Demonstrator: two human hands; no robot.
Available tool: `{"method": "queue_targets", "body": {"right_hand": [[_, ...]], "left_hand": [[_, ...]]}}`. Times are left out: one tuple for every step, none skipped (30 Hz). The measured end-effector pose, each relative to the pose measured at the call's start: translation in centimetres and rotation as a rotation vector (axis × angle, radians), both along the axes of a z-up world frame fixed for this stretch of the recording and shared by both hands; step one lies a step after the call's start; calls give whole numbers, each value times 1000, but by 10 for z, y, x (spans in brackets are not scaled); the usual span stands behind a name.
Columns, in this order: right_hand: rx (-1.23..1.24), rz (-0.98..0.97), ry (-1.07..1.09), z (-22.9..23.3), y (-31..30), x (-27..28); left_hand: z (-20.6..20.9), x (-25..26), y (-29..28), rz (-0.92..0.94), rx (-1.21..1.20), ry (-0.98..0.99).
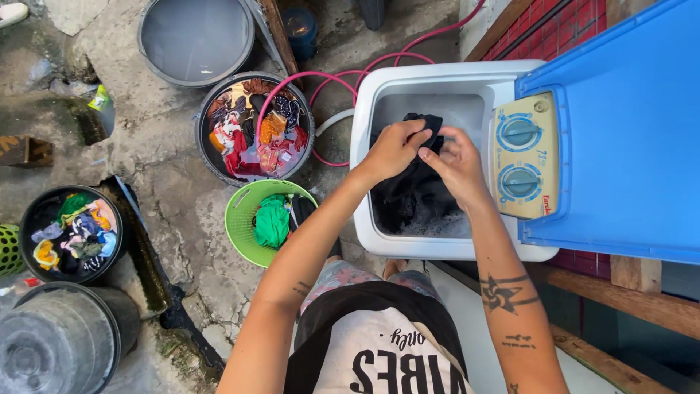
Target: The recorder is washing various items of clothing using a portable washing machine and a bucket.
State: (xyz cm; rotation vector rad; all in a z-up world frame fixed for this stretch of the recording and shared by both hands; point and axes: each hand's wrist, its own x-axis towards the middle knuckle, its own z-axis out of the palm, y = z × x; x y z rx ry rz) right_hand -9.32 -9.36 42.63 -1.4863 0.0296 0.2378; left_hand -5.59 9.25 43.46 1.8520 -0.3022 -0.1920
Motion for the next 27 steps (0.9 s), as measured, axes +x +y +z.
{"method": "queue_targets", "body": {"right_hand": [[-1, -5, -2, -12, -11, -1], [-107, -49, -59, -25, -22, -2], [-211, -90, -113, -37, -31, -4], [-210, -93, -111, -37, -37, -9], [-371, -149, -171, -37, -43, -14], [-532, -205, -230, -37, -50, -19], [-533, -208, -231, -34, -46, -23], [-792, -262, -362, -31, -42, -27], [-1049, -307, -497, -28, -37, -29], [-1048, -306, -500, -39, -26, -27], [-599, -244, -337, -52, -13, -27], [-153, -171, -171, -64, 0, -28], [-152, -168, -171, -68, 9, -25], [-39, -184, -149, -73, 19, -22], [75, -195, -127, -77, 31, -19], [79, -188, -128, -77, 33, -17], [-13, -124, -129, -77, 38, -12], [-105, -61, -130, -76, 43, -6], [-101, -54, -140, -75, 44, 1], [-198, 7, -145, -74, 46, 9], [-299, 69, -146, -73, 47, 14], [-299, 77, -152, -73, 46, 21], [-399, 139, -146, -75, 45, 23], [-499, 201, -140, -77, 44, 25], [-498, 206, -140, -80, 41, 28], [-597, 265, -135, -82, 37, 31], [-699, 318, -125, -85, 31, 31]], "left_hand": [[-11, 4, 1, -5, -1, -2], [-21, 8, 2, 38, -38, -47], [-31, 11, 6, 83, -72, -91], [-17, 12, 11, 81, -71, -90], [-4, 14, 16, 74, -323, 139], [10, 15, 21, 70, -572, 370], [9, 14, 16, 67, -572, 369], [8, 13, 12, 44, -527, 284], [7, 11, 9, 28, -481, 197], [15, 5, -2, 30, -481, 195], [22, -2, -11, 25, -360, 163], [28, -9, -21, 20, -239, 131], [29, -19, -35, 23, -238, 130], [31, -28, -48, -11, -194, 27], [32, -36, -60, -41, -146, -78], [48, -50, -67, -34, -142, -81], [65, -60, -73, -71, -179, -32], [81, -71, -79, -108, -217, 16], [85, -77, -83, -102, -213, 6], [88, -82, -88, -96, -195, -28], [91, -89, -93, -88, -181, -57], [95, -88, -91, -80, -181, -63], [97, -89, -89, -112, -193, -18], [99, -90, -88, -143, -205, 27], [90, -82, -77, -139, -205, 29], [81, -74, -68, -199, -192, -58], [72, -68, -59, -267, -182, -142]]}}
